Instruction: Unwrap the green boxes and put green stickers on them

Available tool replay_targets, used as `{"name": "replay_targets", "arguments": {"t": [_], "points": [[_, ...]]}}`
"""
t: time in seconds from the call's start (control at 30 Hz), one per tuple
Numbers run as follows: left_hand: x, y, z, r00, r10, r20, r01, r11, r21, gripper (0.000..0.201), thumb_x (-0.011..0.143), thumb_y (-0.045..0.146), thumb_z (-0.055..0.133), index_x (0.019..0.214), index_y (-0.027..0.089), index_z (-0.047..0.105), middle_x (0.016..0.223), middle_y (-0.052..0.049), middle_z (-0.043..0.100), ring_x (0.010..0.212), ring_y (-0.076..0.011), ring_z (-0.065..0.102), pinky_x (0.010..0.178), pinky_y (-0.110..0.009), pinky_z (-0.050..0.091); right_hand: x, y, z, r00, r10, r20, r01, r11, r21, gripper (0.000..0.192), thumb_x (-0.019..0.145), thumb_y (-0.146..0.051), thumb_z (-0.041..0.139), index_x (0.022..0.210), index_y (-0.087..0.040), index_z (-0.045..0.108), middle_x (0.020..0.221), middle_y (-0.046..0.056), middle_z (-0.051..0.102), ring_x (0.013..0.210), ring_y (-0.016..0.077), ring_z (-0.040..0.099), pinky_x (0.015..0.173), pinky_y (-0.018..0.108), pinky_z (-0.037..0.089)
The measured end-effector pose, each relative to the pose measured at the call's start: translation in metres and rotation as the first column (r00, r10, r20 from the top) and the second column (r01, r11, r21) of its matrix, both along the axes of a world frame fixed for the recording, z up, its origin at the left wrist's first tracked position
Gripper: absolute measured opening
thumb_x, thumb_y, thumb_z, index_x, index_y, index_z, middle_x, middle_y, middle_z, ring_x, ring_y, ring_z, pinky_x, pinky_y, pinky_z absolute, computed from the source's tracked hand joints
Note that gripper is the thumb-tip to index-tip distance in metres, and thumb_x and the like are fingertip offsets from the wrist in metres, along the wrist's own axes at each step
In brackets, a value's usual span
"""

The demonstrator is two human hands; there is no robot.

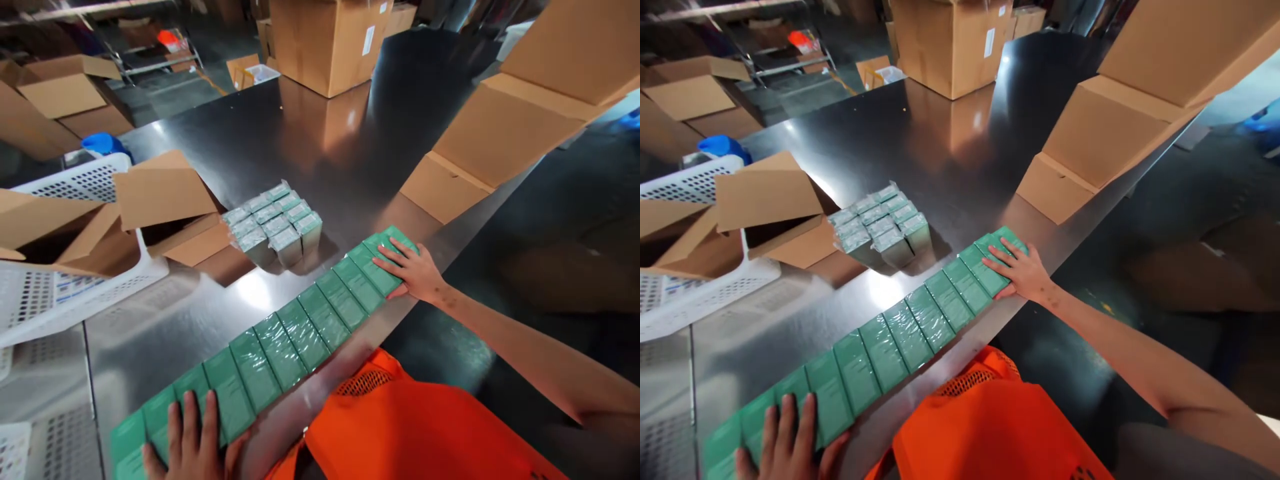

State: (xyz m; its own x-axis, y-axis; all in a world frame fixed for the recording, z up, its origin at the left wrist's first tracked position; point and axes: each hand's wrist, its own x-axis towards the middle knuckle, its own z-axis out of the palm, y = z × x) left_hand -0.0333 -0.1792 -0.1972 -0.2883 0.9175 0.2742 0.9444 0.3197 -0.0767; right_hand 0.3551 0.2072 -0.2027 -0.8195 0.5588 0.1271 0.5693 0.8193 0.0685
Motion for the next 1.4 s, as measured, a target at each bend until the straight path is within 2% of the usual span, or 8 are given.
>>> {"name": "replay_targets", "arguments": {"t": [0.13, 0.4, 0.8, 0.9, 0.97, 1.03, 1.13, 1.4], "points": [[0.002, -0.001, 0.005, 0.998, 0.009, 0.06, -0.006, 0.999, -0.052, 0.078, 0.097, 0.046, 0.049, 0.161, 0.019, 0.014, 0.162, -0.023, 0.023, 0.15, -0.0407, 0.019, 0.117, -0.072, 0.009, -0.003, 0.0, 0.01, 0.997, -0.069, 0.03, 0.073, 0.983, -0.171, 0.077, 0.08, -0.077, 0.055, 0.143, -0.033, 0.052, 0.15, 0.011, 0.051, 0.14, 0.0499, 0.034, 0.104, 0.066, 0.022], [0.005, 0.005, 0.022, 0.984, 0.132, 0.121, -0.103, 0.97, -0.218, 0.06, 0.091, 0.042, 0.065, 0.142, 0.013, 0.056, 0.156, -0.024, 0.037, 0.15, -0.0411, 0.023, 0.119, -0.068, 0.005, -0.012, -0.006, 0.018, 0.987, -0.16, -0.019, 0.153, 0.967, -0.202, 0.082, 0.081, -0.086, 0.028, 0.133, -0.031, 0.059, 0.146, 0.017, 0.054, 0.146, 0.039, 0.032, 0.108, 0.068, 0.022], [0.007, -0.003, 0.038, 0.978, 0.197, 0.072, -0.186, 0.972, -0.141, 0.076, 0.09, 0.057, 0.057, 0.146, 0.007, 0.048, 0.156, -0.028, 0.034, 0.15, -0.0499, 0.009, 0.108, -0.081, -0.007, -0.009, -0.002, 0.019, 0.988, 0.009, -0.155, -0.038, 0.983, -0.182, 0.088, 0.073, -0.084, 0.045, 0.15, -0.063, 0.009, 0.156, 0.0, 0.043, 0.141, 0.0484, 0.034, 0.096, 0.079, 0.032], [-0.016, -0.027, 0.051, 0.876, 0.444, 0.189, -0.464, 0.883, 0.074, 0.091, 0.089, 0.069, 0.045, 0.154, 0.007, 0.034, 0.156, -0.027, 0.035, 0.15, -0.0426, 0.021, 0.117, -0.069, 0.015, -0.003, 0.003, 0.033, 0.973, 0.007, -0.233, -0.056, 0.977, -0.205, 0.089, 0.081, -0.073, 0.05, 0.156, -0.051, 0.007, 0.164, 0.006, 0.028, 0.146, 0.0422, 0.03, 0.106, 0.07, 0.035], [-0.039, -0.043, 0.057, 0.705, 0.622, 0.34, -0.69, 0.713, 0.127, 0.09, 0.087, 0.071, 0.041, 0.149, 0.005, 0.043, 0.146, -0.027, 0.049, 0.136, -0.0432, 0.046, 0.111, -0.06, 0.037, -0.003, 0.007, 0.044, 0.937, -0.117, -0.33, 0.063, 0.984, -0.169, 0.084, 0.088, -0.064, 0.046, 0.159, -0.035, 0.013, 0.163, 0.016, 0.027, 0.149, 0.0361, 0.028, 0.115, 0.06, 0.032], [-0.06, -0.054, 0.057, 0.494, 0.716, 0.493, -0.814, 0.581, -0.028, 0.085, 0.085, 0.07, 0.041, 0.138, 0.004, 0.056, 0.13, -0.025, 0.063, 0.113, -0.0418, 0.064, 0.101, -0.057, 0.048, -0.006, 0.014, 0.053, 0.862, -0.357, -0.36, 0.308, 0.933, -0.187, 0.079, 0.089, -0.063, 0.043, 0.155, -0.022, 0.029, 0.149, 0.023, 0.045, 0.142, 0.0357, 0.04, 0.115, 0.053, 0.036], [-0.08, -0.055, 0.051, 0.274, 0.684, 0.676, -0.816, 0.538, -0.213, 0.066, 0.086, 0.065, 0.04, 0.115, 0.013, 0.07, 0.104, -0.015, 0.075, 0.09, -0.0333, 0.071, 0.089, -0.047, 0.055, -0.014, 0.026, 0.06, 0.761, -0.62, -0.189, 0.528, 0.762, -0.374, 0.07, 0.087, -0.066, 0.038, 0.135, -0.017, 0.052, 0.118, 0.021, 0.065, 0.118, 0.0362, 0.061, 0.104, 0.05, 0.047], [-0.058, -0.022, 0.055, 0.388, 0.725, 0.569, -0.757, 0.603, -0.253, 0.052, 0.08, 0.059, 0.04, 0.082, 0.018, 0.072, 0.071, -0.012, 0.073, 0.075, -0.0343, 0.069, 0.071, -0.042, 0.051, -0.013, 0.049, 0.057, 0.739, -0.673, 0.041, 0.637, 0.677, -0.369, 0.074, 0.081, -0.078, 0.038, 0.119, -0.019, 0.057, 0.117, 0.021, 0.066, 0.109, 0.0383, 0.064, 0.091, 0.051, 0.052]]}}
